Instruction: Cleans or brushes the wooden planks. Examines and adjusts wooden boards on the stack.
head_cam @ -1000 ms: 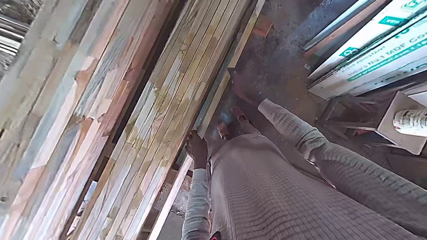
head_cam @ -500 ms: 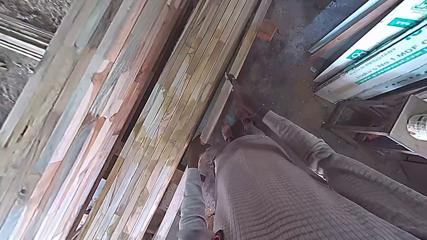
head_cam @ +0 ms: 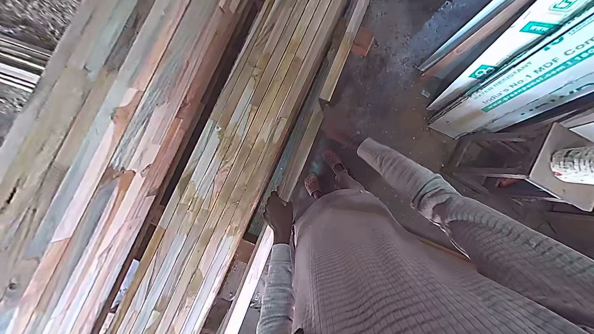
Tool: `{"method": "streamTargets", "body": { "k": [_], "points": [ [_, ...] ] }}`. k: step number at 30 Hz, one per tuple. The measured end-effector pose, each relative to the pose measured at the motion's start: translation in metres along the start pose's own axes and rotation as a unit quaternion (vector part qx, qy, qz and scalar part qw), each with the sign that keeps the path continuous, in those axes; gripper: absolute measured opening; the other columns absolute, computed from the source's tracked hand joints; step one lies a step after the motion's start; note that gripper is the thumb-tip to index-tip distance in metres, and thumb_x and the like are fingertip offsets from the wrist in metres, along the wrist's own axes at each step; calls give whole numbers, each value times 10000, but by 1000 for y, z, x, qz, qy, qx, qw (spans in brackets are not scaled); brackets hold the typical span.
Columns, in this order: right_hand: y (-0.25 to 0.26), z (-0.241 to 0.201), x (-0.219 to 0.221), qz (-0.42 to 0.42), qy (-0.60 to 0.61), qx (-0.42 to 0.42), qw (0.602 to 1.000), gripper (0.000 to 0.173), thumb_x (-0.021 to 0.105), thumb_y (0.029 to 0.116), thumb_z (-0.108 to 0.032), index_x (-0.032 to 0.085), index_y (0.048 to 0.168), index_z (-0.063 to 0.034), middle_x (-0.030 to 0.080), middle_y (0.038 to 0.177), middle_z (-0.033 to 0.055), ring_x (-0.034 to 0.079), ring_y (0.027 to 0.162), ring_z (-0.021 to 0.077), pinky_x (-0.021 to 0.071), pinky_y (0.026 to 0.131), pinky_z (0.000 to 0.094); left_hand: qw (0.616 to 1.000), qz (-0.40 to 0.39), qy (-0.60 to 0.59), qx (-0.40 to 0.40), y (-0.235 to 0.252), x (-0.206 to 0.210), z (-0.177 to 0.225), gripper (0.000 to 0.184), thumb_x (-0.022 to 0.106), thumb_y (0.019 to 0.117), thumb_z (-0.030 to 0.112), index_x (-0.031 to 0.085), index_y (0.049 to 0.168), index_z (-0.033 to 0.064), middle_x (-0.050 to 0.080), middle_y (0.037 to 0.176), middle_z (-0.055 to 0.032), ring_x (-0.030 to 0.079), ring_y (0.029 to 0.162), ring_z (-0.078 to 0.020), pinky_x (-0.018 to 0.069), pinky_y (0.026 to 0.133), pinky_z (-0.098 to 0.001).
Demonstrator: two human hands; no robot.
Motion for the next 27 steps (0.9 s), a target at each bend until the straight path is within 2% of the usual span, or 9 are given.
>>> {"method": "streamTargets", "body": {
  "k": [3, 8, 11, 14, 16, 19, 21, 24, 27],
  "points": [
    [-79, -40, 58, -60, -40, -78, 994, 331, 704, 904, -120, 631, 1163, 73, 578, 1219, 318, 634, 1068, 457, 568, 817, 568, 1000, -21, 1, -14, 5, -1, -2, 622, 751, 855, 251, 555, 1421, 85, 659, 1289, -205, 638, 1196, -393, 509, 953, -634],
    [-164, -66, 84, -240, -160, -148, 946, 316, 481, 1035, -38, 539, 1305, 117, 563, 1285, 323, 599, 1170, 454, 508, 965, 530, 999, 17, 28, -7, 7, -5, 1, 714, 787, 834, 284, 510, 1446, 41, 663, 1282, -218, 649, 1184, -393, 507, 961, -638],
    [-139, -40, 63, -250, 9, -159, 955, 309, 526, 1035, -174, 609, 1245, 37, 631, 1108, 250, 652, 993, 383, 531, 848, 532, 997, 45, 60, -7, 12, 0, -2, 869, 786, 820, 228, 366, 1558, 47, 573, 1426, -249, 579, 1303, -414, 435, 1068, -642],
    [-114, 4, 29, -245, 290, -99, 920, 332, 430, 1104, -258, 630, 1137, 6, 606, 789, 82, 566, 586, 135, 498, 553, 297, 992, -118, 10, 47, 25, -10, -10, 817, 824, 815, 230, 426, 1494, 10, 641, 1289, -278, 642, 1191, -432, 508, 994, -636],
    [-105, 27, 10, -245, 439, -52, 863, 346, 409, 1118, -287, 614, 1022, -25, 611, 746, 25, 541, 530, 68, 466, 483, 215, 989, -139, -4, 49, 22, -14, -8, 695, 792, 848, 235, 499, 1442, 26, 672, 1230, -259, 661, 1153, -418, 515, 980, -624],
    [-88, 50, -13, -218, 508, -40, 832, 380, 404, 1125, -289, 632, 979, -22, 649, 747, 35, 580, 535, 76, 492, 485, 199, 999, -22, 26, -2, 13, -12, 4, 682, 773, 848, 314, 518, 1441, 92, 681, 1247, -207, 668, 1143, -411, 529, 915, -653],
    [-77, 63, -15, -190, 520, -51, 831, 300, 464, 1108, -244, 634, 1025, -11, 676, 789, 62, 633, 597, 113, 549, 549, 239, 999, 29, 39, -18, 14, -6, 6, 727, 795, 833, 397, 532, 1451, 121, 683, 1274, -190, 666, 1155, -415, 519, 909, -667],
    [-63, 70, -16, -152, 507, -62, 846, 189, 579, 1055, -142, 621, 1128, 27, 696, 912, 119, 717, 751, 193, 638, 705, 341, 998, -45, 32, -8, 29, -14, 4, 680, 824, 787, 469, 632, 1355, 147, 705, 1221, -194, 670, 1149, -412, 527, 922, -673],
    [-54, 61, -24, -84, 307, -89, 944, 357, 668, 1014, -183, 628, 1334, -30, 715, 1015, 149, 719, 790, 210, 625, 734, 371, 997, -20, 68, -23, 25, -14, 9, 618, 785, 834, 418, 609, 1368, 161, 721, 1172, -203, 692, 1101, -426, 543, 874, -660]
  ]
}}
Point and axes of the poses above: each hand's wrist, its own y-axis towards the middle knuckle, its own x-axis out of the palm, z = x × y, the point moved 6 cm from there along y, towards the middle knuckle
